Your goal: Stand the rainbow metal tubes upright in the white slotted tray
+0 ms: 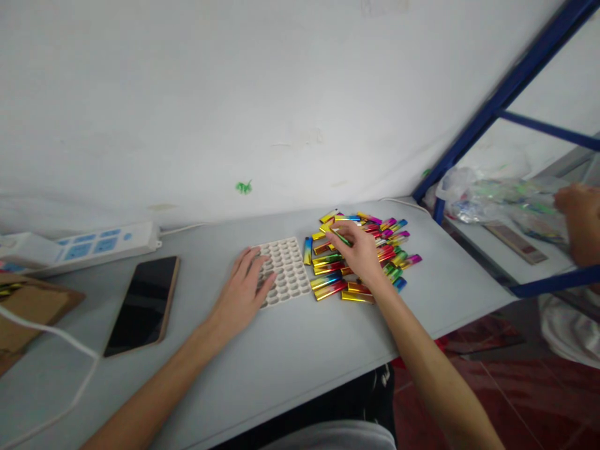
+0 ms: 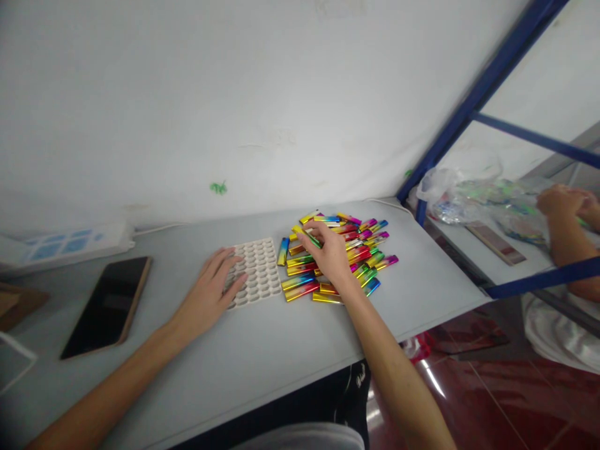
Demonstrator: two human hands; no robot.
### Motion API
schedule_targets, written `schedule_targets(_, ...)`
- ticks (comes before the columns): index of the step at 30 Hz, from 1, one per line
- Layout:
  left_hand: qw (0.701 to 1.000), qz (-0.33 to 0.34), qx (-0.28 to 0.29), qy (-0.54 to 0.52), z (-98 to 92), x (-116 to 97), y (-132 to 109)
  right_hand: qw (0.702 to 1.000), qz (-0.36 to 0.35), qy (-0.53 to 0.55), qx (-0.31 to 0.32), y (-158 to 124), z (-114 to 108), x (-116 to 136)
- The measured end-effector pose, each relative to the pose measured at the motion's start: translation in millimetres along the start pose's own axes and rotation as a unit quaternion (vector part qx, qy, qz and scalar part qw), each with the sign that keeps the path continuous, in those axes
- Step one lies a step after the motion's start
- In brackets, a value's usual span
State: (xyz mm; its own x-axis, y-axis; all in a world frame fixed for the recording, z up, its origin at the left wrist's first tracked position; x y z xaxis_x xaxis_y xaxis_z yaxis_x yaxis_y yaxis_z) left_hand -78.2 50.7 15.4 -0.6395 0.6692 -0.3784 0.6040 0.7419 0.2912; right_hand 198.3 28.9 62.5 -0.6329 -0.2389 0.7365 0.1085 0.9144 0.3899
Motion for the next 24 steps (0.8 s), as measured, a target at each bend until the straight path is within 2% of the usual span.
schedule_targets(4, 1.000, -0.004, 0.000, 0.009, 2.5, 1, 5, 0.999, 0.034, -0.010, -0.037, -1, 0, 1)
schedule_targets(7, 1.000, -0.003, -0.002, 0.006, 2.0, 1, 6, 0.994, 0.050, 0.084, -0.040, -1, 5, -1)
schedule_targets(11, 1.000, -0.009, -0.003, -0.013, 1.0, 5, 5, 0.963, 0.111, 0.245, 0.010, -1, 19, -7)
schedule_targets(16, 0.999, -0.007, -0.001, -0.035, 1.2, 9, 4, 0.949, 0.102, 0.280, 0.101, -3, 35, 0)
schedule_targets(21, 0.998, -0.020, 0.001, -0.054, 0.2, 11, 4, 0.896, 0.132, 0.382, 0.186, -10, 55, 12)
schedule_targets(24, 0.998, -0.025, 0.002, -0.066, -1.7, 11, 4, 0.878, 0.134, 0.412, 0.202, -12, 61, 20)
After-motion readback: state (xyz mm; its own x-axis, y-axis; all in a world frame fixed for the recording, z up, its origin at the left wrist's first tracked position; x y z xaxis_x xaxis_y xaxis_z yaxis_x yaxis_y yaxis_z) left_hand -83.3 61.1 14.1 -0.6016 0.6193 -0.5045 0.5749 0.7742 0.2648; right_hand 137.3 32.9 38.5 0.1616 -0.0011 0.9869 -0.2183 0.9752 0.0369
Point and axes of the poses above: each hand's wrist, its own y-axis towards the middle knuckle, its own z-axis out of the palm, x = y × z, the point moved 7 cm from there along y, towards the middle knuckle, and after that the axes turned 7 degrees about x, right-handed, at the moved point
